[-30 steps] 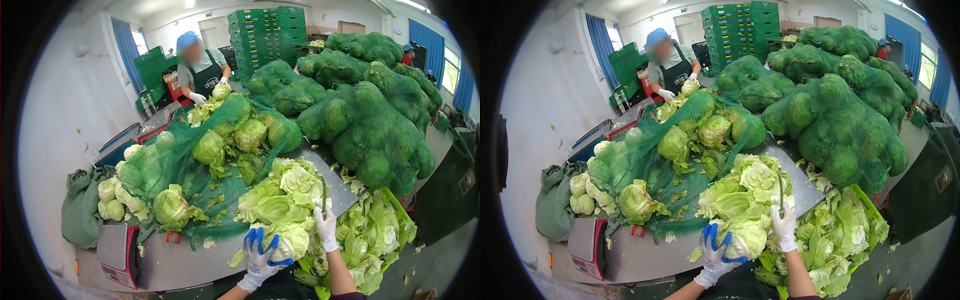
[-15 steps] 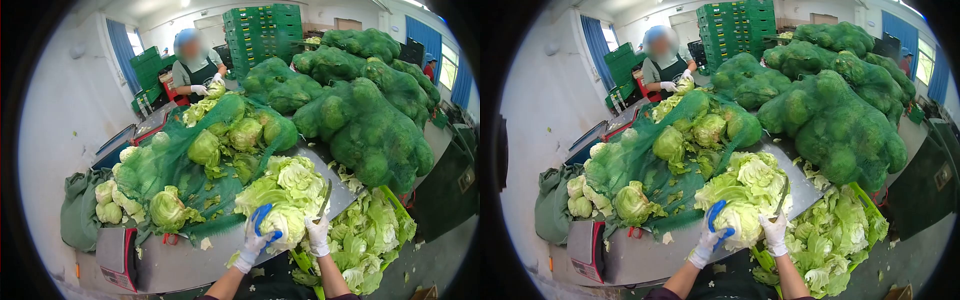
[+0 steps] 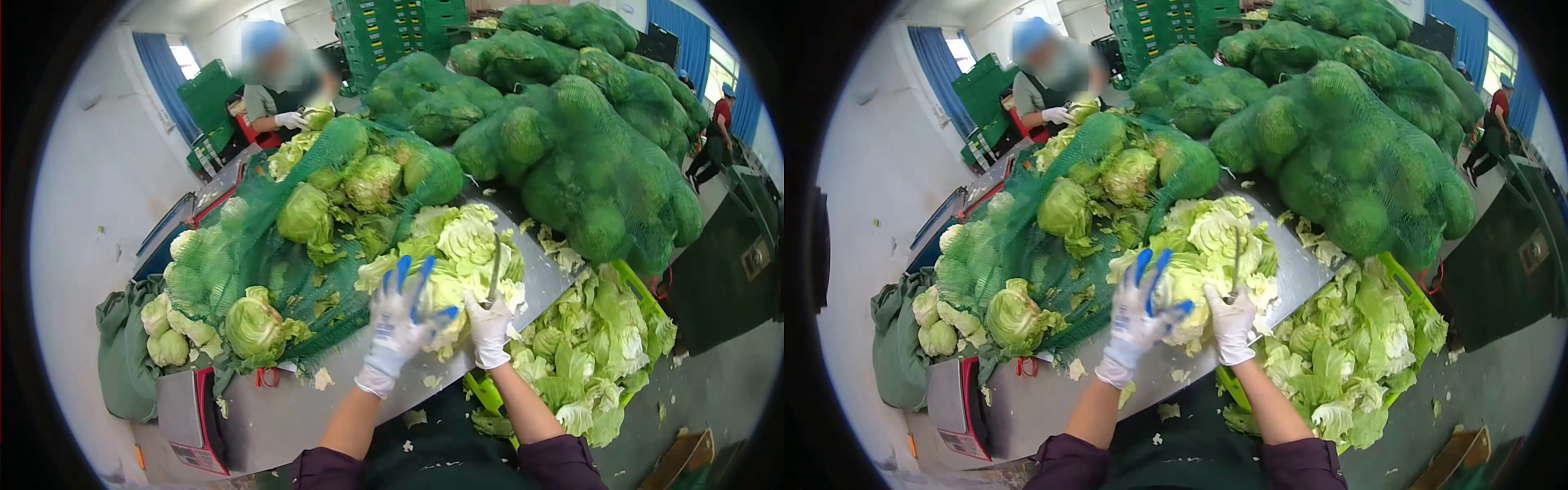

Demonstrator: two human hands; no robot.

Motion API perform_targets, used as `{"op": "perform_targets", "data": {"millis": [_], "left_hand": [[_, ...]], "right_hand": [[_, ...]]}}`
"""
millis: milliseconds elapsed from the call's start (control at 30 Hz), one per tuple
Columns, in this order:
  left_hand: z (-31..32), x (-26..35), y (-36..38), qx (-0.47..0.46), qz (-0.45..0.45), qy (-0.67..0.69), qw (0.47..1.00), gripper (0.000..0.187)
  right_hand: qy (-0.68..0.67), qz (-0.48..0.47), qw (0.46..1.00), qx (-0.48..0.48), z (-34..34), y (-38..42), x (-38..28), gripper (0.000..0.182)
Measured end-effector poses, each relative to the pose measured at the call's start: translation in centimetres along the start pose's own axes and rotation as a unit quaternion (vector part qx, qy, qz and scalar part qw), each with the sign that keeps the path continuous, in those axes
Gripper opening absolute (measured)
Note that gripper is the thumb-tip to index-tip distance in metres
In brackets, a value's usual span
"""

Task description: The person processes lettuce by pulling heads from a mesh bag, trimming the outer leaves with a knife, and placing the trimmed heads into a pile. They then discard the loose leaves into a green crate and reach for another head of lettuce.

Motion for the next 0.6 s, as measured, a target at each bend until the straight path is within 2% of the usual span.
{"op": "perform_targets", "data": {"millis": [33, 67, 100, 133, 233, 300, 400, 433, 500, 533, 567, 600], "left_hand": [[1.1, 0.4, 1.0, -0.032, 0.004, -0.134, 0.990, 0.073], [1.8, 0.4, 1.7, -0.063, 0.009, -0.266, 0.962, 0.080], [2.0, -0.6, 2.0, -0.067, -0.011, -0.241, 0.968, 0.084], [2.1, -1.0, 2.3, -0.072, -0.012, -0.240, 0.968, 0.084], [1.8, -0.8, 3.6, -0.064, 0.055, -0.223, 0.971, 0.084], [0.7, -2.3, 4.4, -0.060, 0.061, -0.189, 0.978, 0.083], [-1.9, -4.9, 4.9, -0.013, 0.019, -0.059, 0.998, 0.087], [-2.4, -5.4, 5.0, 0.005, -0.006, -0.028, 1.000, 0.087], [-2.7, -6.1, 5.4, 0.027, -0.029, 0.001, 0.999, 0.088], [-2.4, -6.4, 5.5, 0.030, -0.024, -0.022, 0.999, 0.088], [-2.1, -6.6, 5.3, 0.032, -0.014, -0.042, 0.998, 0.088], [-2.0, -6.6, 5.2, 0.035, 0.000, -0.038, 0.999, 0.088]], "right_hand": [[0.005, 0.005, 1.000, 0.000, 0.0, 0.1, 0.2, 0.034], [0.102, -0.022, 0.994, -0.015, 0.2, 0.0, 0.1, 0.037], [0.197, -0.049, 0.979, -0.030, 0.4, -0.1, -0.1, 0.039], [0.200, -0.043, 0.978, -0.030, 0.4, -1.1, 0.2, 0.039], [0.231, -0.024, 0.972, -0.029, -0.5, -5.6, 3.3, 0.045], [0.290, -0.060, 0.953, -0.057, -0.7, -8.6, 5.8, 0.050], [0.291, -0.028, 0.955, -0.053, -1.5, -9.4, 3.5, 0.054], [0.260, 0.018, 0.964, -0.060, -2.3, -8.5, 0.8, 0.062], [0.166, -0.043, 0.982, -0.073, -2.5, -5.7, -2.8, 0.079], [0.156, -0.120, 0.972, -0.129, -1.9, -4.1, -4.2, 0.093], [0.218, -0.013, 0.940, -0.264, -1.6, -2.3, -5.9, 0.101], [0.229, -0.062, 0.934, -0.266, -0.3, -0.8, -4.9, 0.104]]}}
Point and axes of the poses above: each hand's wrist, its own y-axis away from the middle knuckle, its own z-axis out of the palm, x = y × z, the point moved 4 cm from there along -y, towards the middle knuckle, and after that the axes turned 6 degrees about y, right-handed, at the moved point
